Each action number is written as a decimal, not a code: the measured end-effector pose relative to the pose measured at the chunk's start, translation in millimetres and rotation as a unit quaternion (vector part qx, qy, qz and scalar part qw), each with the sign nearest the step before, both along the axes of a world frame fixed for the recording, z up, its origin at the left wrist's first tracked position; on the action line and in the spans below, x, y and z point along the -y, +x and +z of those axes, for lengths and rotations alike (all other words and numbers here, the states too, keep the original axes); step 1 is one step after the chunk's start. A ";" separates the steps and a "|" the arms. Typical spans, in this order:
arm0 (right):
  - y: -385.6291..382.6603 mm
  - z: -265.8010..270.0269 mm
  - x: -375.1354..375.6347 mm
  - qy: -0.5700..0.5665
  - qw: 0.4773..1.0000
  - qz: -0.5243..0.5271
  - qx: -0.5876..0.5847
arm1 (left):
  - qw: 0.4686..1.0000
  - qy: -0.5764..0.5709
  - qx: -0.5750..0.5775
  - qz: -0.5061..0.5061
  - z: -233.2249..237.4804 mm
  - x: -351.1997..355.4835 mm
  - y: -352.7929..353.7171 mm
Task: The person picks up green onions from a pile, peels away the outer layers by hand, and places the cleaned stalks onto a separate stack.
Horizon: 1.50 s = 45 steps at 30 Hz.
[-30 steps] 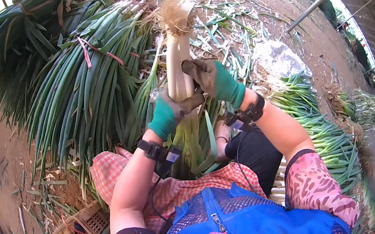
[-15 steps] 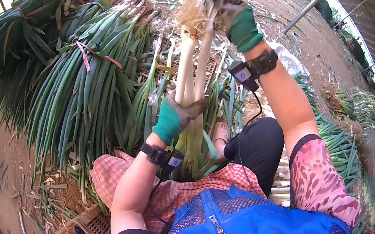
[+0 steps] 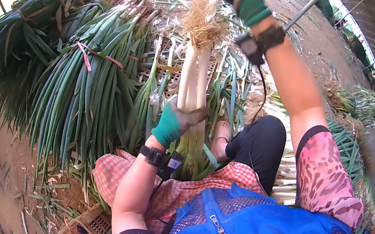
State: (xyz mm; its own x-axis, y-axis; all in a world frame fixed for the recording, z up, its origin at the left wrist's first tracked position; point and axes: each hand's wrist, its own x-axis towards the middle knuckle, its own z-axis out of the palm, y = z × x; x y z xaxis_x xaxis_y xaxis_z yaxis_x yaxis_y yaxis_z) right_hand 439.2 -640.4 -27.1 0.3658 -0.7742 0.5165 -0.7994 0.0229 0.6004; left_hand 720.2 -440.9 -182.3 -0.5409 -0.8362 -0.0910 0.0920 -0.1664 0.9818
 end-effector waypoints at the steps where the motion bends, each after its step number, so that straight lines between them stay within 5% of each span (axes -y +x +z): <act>1: -21.5 19.4 2.2 -0.001 0.992 0.035 0.122 | 1.000 0.001 -0.001 -0.002 1.9 -0.3 2.5; 2: -42.6 33.9 7.0 -0.012 0.975 0.064 0.214 | 1.000 0.001 -0.003 -0.003 4.7 1.0 5.7; 4: -48.1 45.7 -2.1 0.007 0.966 0.151 0.212 | 1.000 -0.009 -0.007 -0.003 4.5 10.0 12.9; 5: -38.5 36.6 -8.4 0.080 0.916 0.317 0.232 | 1.000 -0.018 -0.011 -0.002 2.4 14.8 13.4; 6: -25.2 19.7 -12.4 0.301 0.666 0.433 0.528 | 1.000 -0.027 -0.015 -0.003 0.3 17.1 11.7; 8: 18.9 8.0 -46.8 0.424 0.514 0.435 0.605 | 0.999 -0.030 -0.018 0.002 0.5 17.3 7.0; 9: 41.3 14.0 -69.6 0.363 0.718 0.381 0.456 | 0.999 -0.030 -0.017 0.004 0.5 16.3 5.5; 10: 55.5 11.6 -74.3 0.342 0.757 0.261 0.493 | 1.000 -0.023 -0.015 -0.002 2.0 14.0 4.9; 11: 69.7 9.2 -79.1 0.324 0.777 0.137 0.522 | 1.000 -0.016 -0.013 -0.007 5.2 11.0 4.8; 14: -0.8 -12.5 -12.2 0.161 0.715 0.306 0.608 | 1.000 -0.011 0.002 -0.009 8.9 11.3 10.2; 17: -54.9 29.2 12.4 0.135 0.688 0.292 0.650 | 1.000 -0.009 -0.027 0.008 6.1 9.4 12.7; 19: -21.1 33.6 -26.9 0.256 0.736 0.312 0.544 | 0.999 0.000 -0.029 0.015 10.5 13.8 19.1; 23: 36.6 -11.3 -81.7 0.444 0.747 0.442 0.224 | 1.000 0.019 -0.016 0.010 18.4 16.9 16.7; 24: 43.1 -25.7 -84.2 0.430 0.771 0.439 0.167 | 1.000 0.014 -0.016 0.009 17.0 16.9 15.5; 26: 45.3 -25.1 -75.3 0.238 0.936 0.253 0.051 | 1.000 0.019 -0.009 0.009 16.1 20.0 17.7; 27: 46.9 -24.5 -71.3 0.164 0.977 0.136 -0.017 | 1.000 0.028 -0.004 0.011 18.0 19.0 19.3; 28: 20.6 -14.3 -56.8 0.088 0.971 0.217 0.041 | 0.999 0.037 0.001 0.013 20.0 18.1 20.9; 31: -43.4 -11.3 -0.2 0.089 0.882 0.096 0.453 | 0.998 0.031 0.016 0.050 21.0 22.4 24.5; 33: -9.4 26.9 -47.2 0.117 0.576 0.099 0.803 | 0.996 0.022 -0.005 0.081 8.6 29.8 24.6; 35: 29.7 18.4 -87.7 0.273 0.817 0.127 0.491 | 0.996 0.022 -0.006 0.083 0.4 43.0 24.1; 36: 49.3 7.6 -102.3 0.223 0.884 0.262 0.316 | 0.996 0.005 -0.023 0.089 -9.2 49.0 20.2; 37: 68.5 -1.9 -116.0 0.159 0.900 0.386 0.123 | 0.995 -0.014 -0.042 0.095 -18.4 53.7 14.8; 39: 103.8 -13.7 -154.8 0.218 0.922 0.317 -0.047 | 0.989 -0.099 -0.062 0.091 -38.3 63.4 3.8; 41: 115.5 -29.1 -150.3 0.129 0.899 0.400 -0.125 | 0.989 -0.134 -0.032 0.044 -21.3 51.5 -2.6; 42: 117.5 -27.1 -148.5 0.211 0.881 0.417 -0.069 | 0.991 -0.123 -0.048 0.026 -9.2 44.7 -6.7; 45: 117.0 -27.0 -136.6 0.143 0.894 0.362 -0.224 | 0.997 -0.052 -0.058 -0.016 22.1 28.5 -11.7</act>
State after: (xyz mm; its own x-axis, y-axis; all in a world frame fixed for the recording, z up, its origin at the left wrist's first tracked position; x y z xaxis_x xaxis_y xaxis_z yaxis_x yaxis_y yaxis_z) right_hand 556.2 -503.9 -54.1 0.9444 -0.3285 0.0111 -0.2207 -0.6087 0.7621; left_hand 708.5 -469.5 -160.2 -0.5696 -0.8197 0.0600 0.2030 -0.0696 0.9767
